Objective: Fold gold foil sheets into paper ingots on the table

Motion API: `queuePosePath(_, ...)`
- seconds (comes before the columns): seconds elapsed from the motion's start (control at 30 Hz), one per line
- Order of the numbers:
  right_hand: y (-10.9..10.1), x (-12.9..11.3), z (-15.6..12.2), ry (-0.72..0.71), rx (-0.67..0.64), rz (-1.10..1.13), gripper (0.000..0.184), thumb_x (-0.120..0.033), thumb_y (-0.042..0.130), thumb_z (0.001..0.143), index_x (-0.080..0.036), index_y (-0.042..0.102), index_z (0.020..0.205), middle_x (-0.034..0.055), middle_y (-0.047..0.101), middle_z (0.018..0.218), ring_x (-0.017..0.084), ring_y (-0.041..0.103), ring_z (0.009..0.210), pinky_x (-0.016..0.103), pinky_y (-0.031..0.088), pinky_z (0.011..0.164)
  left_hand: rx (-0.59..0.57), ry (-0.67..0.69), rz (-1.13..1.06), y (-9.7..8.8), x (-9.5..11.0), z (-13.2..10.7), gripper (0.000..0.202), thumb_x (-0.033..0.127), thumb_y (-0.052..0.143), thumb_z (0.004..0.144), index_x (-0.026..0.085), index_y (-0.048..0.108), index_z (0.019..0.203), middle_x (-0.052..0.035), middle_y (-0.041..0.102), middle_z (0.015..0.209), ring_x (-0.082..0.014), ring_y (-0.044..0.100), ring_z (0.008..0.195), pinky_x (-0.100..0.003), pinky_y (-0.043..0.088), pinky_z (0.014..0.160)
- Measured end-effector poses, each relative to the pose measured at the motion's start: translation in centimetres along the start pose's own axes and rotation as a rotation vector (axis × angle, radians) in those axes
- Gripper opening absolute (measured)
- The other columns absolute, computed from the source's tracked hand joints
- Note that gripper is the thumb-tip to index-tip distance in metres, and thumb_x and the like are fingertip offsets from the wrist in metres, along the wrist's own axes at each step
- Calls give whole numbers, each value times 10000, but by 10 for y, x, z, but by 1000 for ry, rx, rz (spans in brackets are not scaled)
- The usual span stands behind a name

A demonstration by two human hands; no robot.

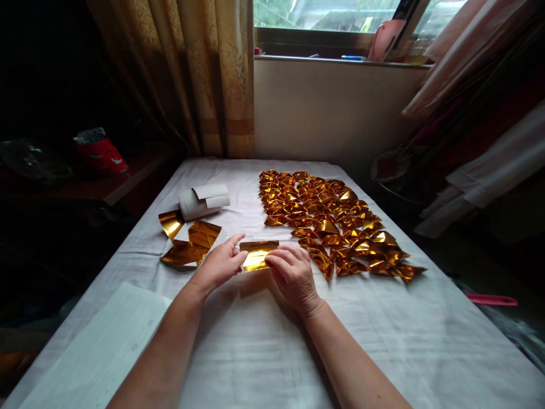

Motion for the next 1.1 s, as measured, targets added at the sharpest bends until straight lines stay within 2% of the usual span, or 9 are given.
queuePosePath(0.03,5,-1,-1,-14,-53,6,104,-231,603,910,-255,701,937,13,735,949,189,599,988,350,375,914,43,8,97,-4,-2,1,635,295,521,830,170,415,1443,2,659,769,-171,656,714,-260,491,689)
queuePosePath(0.1,15,-4,-3,-27,-170,5,100,-219,615,901,-251,707,927,14,733,930,184,602,928,341,382,864,136,52,300,-11,1,-1,573,287,561,816,182,498,1376,-61,681,1030,-206,650,948,-294,478,860)
queuePosePath(0.17,25,-5,-6,-11,-277,-3,105,-205,621,896,-251,714,917,16,729,931,175,600,873,323,392,806,126,111,433,-10,8,-6,392,300,576,820,200,628,1195,-83,641,1182,-230,595,1099,-319,433,968)
queuePosePath(0.23,31,-5,-8,14,-344,5,106,-217,625,897,-254,722,915,21,723,928,167,596,834,308,401,763,5,139,493,0,14,-12,236,342,592,823,232,685,1009,-59,665,1118,-234,591,1086,-326,438,949)
queuePosePath(0.33,34,-3,-9,51,-377,36,120,-242,615,906,-261,733,909,29,717,921,165,598,830,299,419,754,-141,117,559,14,18,-20,146,333,649,780,253,694,894,-31,699,979,-235,622,977,-317,460,851)
queuePosePath(0.47,29,3,-10,73,-394,113,108,-254,628,890,-251,736,888,38,716,962,172,612,869,311,445,801,-123,101,626,19,21,-22,101,247,623,778,238,698,846,-49,710,942,-245,641,930,-322,456,805)
queuePosePath(0.7,23,23,-12,235,-408,62,158,-267,618,888,-217,701,763,40,691,879,175,598,831,299,442,765,-112,55,607,12,12,-15,174,281,547,847,264,720,860,-45,735,897,-225,662,854,-293,445,729)
queuePosePath(0.93,27,24,-12,343,-372,-12,125,-281,625,877,-223,663,773,31,649,833,187,578,826,296,412,741,-101,2,627,8,5,-11,168,302,532,850,273,696,877,-34,735,928,-236,662,896,-293,430,709)
queuePosePath(1.1,29,24,-13,361,-355,-48,102,-287,629,869,-232,652,785,29,637,838,191,565,819,300,391,729,-90,-32,646,9,5,-12,133,309,555,843,263,675,880,-38,727,919,-240,658,901,-297,429,717)
Point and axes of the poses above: each hand's wrist, its own z-axis towards the middle knuckle, its own y-axis out of the palm, x = y × z, the point moved 7 cm from there along z, towards the middle knuckle
